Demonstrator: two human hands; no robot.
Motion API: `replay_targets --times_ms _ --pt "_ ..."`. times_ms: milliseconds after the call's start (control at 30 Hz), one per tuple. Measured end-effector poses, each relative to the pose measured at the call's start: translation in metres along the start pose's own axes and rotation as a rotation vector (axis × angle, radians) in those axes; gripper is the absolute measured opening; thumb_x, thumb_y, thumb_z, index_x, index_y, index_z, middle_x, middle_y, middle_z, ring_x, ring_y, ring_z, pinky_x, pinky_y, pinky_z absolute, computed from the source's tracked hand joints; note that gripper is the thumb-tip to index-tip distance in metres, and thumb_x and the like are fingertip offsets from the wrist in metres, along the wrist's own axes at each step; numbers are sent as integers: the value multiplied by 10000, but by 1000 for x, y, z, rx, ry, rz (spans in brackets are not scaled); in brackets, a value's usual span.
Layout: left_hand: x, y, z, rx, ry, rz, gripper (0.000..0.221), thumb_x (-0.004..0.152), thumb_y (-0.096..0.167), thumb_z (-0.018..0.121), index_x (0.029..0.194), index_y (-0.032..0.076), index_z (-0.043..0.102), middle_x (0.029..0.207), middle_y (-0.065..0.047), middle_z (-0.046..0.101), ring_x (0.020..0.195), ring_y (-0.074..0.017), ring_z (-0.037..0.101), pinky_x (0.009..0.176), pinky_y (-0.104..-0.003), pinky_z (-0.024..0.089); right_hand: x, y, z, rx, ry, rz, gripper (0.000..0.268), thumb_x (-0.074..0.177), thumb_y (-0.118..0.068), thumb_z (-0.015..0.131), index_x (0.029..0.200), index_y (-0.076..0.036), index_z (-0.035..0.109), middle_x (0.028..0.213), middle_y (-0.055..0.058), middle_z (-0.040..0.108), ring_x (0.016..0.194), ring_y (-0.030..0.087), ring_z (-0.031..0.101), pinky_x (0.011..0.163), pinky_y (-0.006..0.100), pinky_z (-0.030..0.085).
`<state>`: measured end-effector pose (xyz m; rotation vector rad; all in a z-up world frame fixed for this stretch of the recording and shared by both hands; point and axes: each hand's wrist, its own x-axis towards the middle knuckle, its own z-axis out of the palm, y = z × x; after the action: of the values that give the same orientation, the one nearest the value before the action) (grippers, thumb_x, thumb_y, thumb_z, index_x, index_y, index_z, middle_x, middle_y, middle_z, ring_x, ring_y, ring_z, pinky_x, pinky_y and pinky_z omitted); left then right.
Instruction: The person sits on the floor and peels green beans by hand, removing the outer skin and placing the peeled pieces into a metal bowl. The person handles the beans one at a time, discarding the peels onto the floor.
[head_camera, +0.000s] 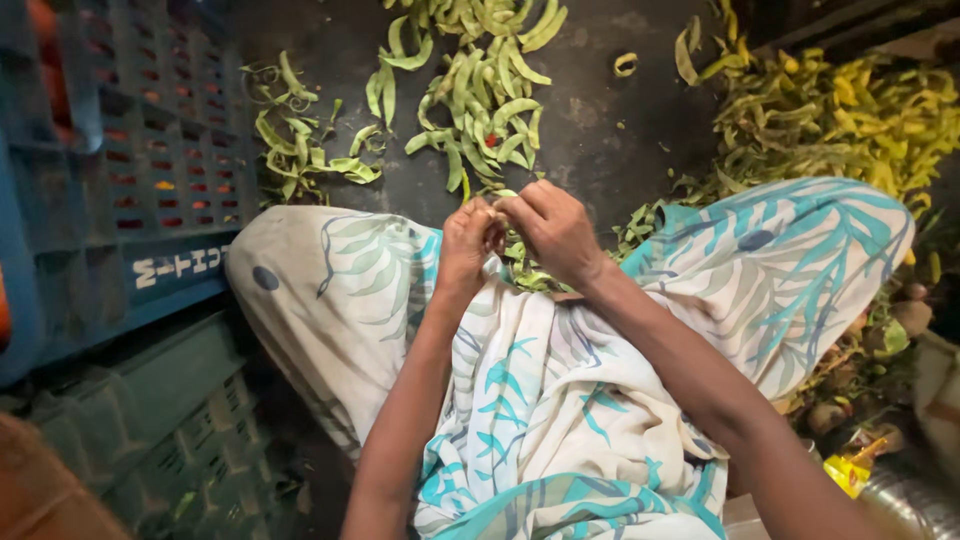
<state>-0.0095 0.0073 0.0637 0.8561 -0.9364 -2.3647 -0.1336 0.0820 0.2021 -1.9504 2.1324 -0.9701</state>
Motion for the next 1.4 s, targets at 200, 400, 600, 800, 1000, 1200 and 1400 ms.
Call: replay_targets --times_ms 200,400,600,800,1000,1200,1400 --pt "-16 -2 19 712 -106 -13 93 864 114 692 917 40 675 811 -70 654 687 -164 625 601 -311 514 33 31 -53 215 481 403 116 1125 -125 631 1104 -41 708 1029 7 701 897 99 643 768 293 520" --pt "-27 66 42 921 94 548 251 949 98 627 1188 67 696 1133 -88 683 1054 -243 620 938 -401 487 8 73 -49 824 -272 871 215 965 -255 708 1061 -75 776 783 -63 631 616 3 466 532 194 357" --pt "-35 83 39 1185 -13 646 179 974 156 660 1127 74 706 1096 -87 689 1179 -302 571 1018 -459 394 -3 56 7 784 -259 588 152 973 -145 737 1068 -25 739 907 -50 711 816 6 605 716 217 514" --pt "-33 68 32 1365 -52 632 132 925 117 669 1035 50 696 995 -107 677 1027 -319 590 937 -465 434 -2 35 2 416 -242 463 169 972 -74 730 1098 -22 631 894 79 707 796 137 682 732 301 558" --pt "-32 53 23 1580 -77 603 55 935 116 638 920 67 657 847 -113 669 863 -313 619 811 -473 455 -23 34 9 -26 -473 51 237 965 -56 617 1201 -56 595 951 158 711 855 381 696 703 466 547" --pt "-23 37 28 65 -133 54 248 1125 242 502 977 72 605 741 57 452 647 -67 395 624 -272 389 -6 34 2 269 83 265 123 1078 -166 539 1088 -83 630 864 112 660 713 241 672 659 377 538" --pt "-19 35 19 153 -94 -28 324 1142 279 453 1268 38 630 749 71 400 670 -46 386 630 -235 405 22 84 -44 1178 437 819 168 1016 -178 502 990 -54 612 851 44 641 655 118 556 549 293 478"
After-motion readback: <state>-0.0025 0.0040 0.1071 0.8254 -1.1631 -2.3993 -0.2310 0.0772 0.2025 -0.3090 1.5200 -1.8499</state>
